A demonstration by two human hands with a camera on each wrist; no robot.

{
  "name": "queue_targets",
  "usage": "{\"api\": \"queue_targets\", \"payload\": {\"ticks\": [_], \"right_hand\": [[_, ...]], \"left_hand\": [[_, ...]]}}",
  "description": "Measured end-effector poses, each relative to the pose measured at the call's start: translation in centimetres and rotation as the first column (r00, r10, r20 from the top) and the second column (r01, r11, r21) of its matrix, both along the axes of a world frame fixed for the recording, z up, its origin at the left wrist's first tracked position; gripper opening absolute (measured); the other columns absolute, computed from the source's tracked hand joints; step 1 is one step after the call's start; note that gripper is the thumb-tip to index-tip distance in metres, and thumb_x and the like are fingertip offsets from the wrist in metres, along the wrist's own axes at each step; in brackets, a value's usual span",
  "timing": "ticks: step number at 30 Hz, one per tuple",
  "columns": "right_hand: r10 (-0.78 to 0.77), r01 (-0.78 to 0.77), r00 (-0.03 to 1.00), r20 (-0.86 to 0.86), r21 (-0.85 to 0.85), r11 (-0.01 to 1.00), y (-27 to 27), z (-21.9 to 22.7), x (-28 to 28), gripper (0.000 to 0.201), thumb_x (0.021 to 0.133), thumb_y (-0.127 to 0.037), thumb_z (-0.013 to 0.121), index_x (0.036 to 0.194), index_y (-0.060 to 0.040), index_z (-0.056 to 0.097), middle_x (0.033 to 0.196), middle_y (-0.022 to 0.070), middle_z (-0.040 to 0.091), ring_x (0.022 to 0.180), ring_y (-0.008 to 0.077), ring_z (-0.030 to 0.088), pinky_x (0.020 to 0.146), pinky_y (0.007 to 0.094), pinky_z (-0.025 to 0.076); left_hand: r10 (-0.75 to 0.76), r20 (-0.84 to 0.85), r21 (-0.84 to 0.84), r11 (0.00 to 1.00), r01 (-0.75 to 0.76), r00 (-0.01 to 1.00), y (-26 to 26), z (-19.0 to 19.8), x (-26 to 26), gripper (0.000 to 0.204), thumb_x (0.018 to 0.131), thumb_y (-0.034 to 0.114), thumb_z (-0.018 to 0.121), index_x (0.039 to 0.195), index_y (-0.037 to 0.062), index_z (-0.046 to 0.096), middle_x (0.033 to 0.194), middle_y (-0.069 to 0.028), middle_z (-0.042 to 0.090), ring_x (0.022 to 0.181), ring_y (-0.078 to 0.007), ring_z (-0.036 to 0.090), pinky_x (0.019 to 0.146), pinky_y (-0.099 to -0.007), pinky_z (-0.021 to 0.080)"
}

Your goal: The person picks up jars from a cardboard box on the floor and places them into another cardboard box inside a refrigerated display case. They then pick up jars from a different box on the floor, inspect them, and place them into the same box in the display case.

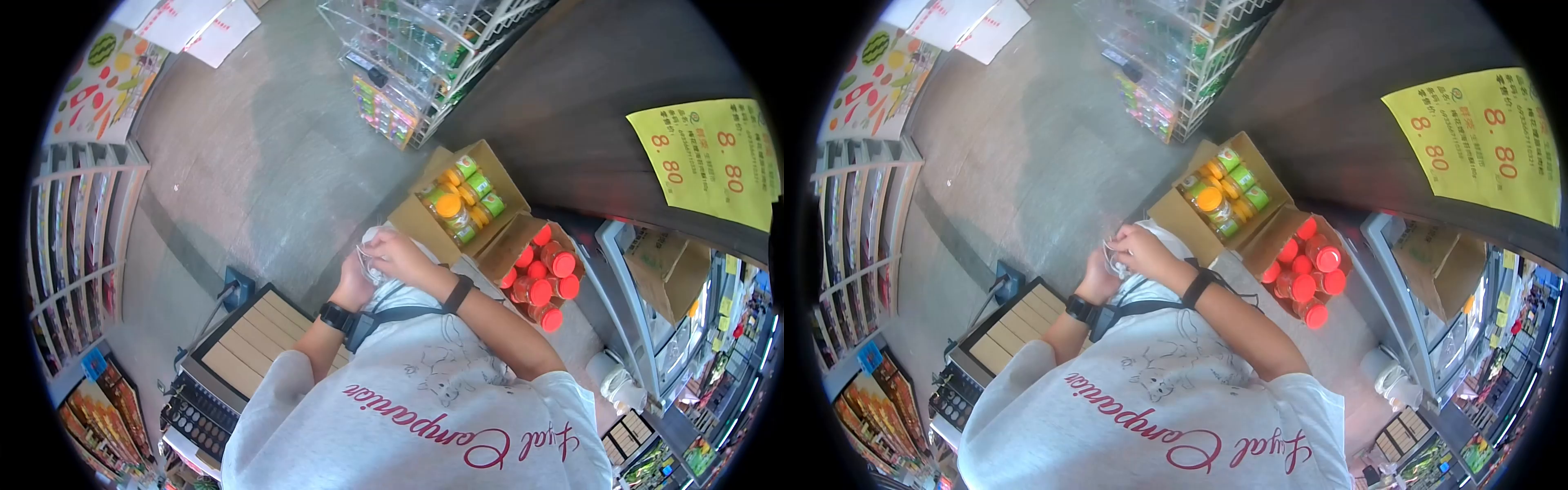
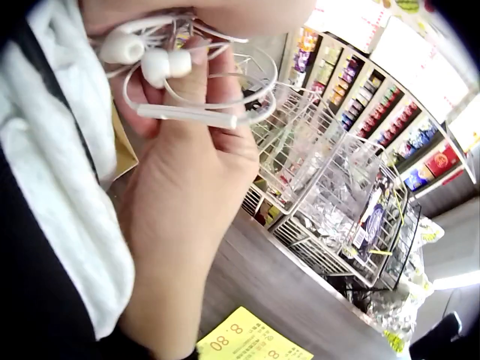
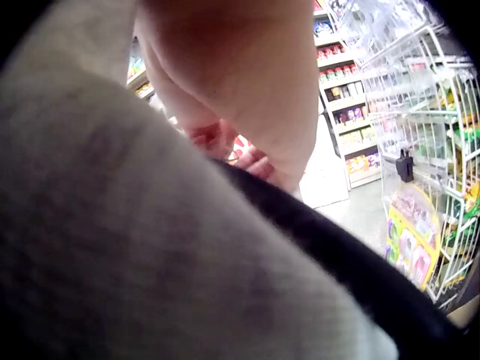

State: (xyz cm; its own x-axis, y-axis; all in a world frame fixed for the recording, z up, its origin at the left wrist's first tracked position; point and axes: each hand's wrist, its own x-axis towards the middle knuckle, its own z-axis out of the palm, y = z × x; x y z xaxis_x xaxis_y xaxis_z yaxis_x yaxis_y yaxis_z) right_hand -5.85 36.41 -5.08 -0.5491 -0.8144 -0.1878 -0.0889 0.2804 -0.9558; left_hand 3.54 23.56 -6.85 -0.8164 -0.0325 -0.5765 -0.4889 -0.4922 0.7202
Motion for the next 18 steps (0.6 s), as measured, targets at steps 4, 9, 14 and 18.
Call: {"api": "queue_targets", "payload": {"ticks": [4,9,14,18], "right_hand": [[0.003,0.001,1.0,-0.019,0.218,0.976,3.1,1.5,0.9,0.045,0.088,-0.025,0.066,0.118,0.0075,0.057,0.102,0.0276,0.061,0.1,0.0354,0.062,0.083,0.0406,0.05],[0.197,-0.095,0.97,-0.143,0.523,0.847,9.4,5.7,2.9,0.041,0.091,-0.035,0.059,0.103,0.0045,0.059,0.094,0.0286,0.063,0.078,0.0399,0.065,0.072,0.0483,0.051],[0.359,-0.298,0.931,-0.064,0.433,0.851,11.5,10.7,4.7,0.032,0.091,-0.031,0.054,0.084,-0.0008,0.063,0.072,0.0214,0.065,0.07,0.0405,0.065,0.066,0.0503,0.05],[0.523,-0.483,0.843,-0.129,0.247,0.84,13.0,11.3,6.5,0.03,0.091,-0.031,0.054,0.077,-0.0057,0.06,0.064,0.017,0.062,0.061,0.0384,0.062,0.058,0.0498,0.047]], "left_hand": [[0.083,0.404,0.084,0.988,-0.127,0.911,0.0,-3.2,-0.2,0.031,0.098,0.027,0.046,0.115,0.0039,0.058,0.099,-0.0062,0.063,0.075,-0.0157,0.063,0.064,-0.0282,0.051],[-0.16,0.231,-0.273,0.936,0.222,0.96,1.2,0.6,-2.1,0.036,0.096,0.033,0.049,0.097,0.002,0.066,0.079,-0.005,0.06,0.056,-0.0129,0.052,0.051,-0.0267,0.046],[-0.587,0.502,-0.427,0.47,0.772,0.635,3.2,0.8,-2.1,0.046,0.082,0.042,0.063,0.078,-0.0041,0.069,0.076,-0.0191,0.068,0.067,-0.028,0.067,0.066,-0.0374,0.054],[-0.854,0.472,-0.564,-0.102,0.819,0.218,4.7,1.9,0.3,0.027,0.081,0.023,0.058,0.076,-0.0021,0.067,0.073,-0.023,0.064,0.067,-0.0431,0.06,0.063,-0.0455,0.047]]}}
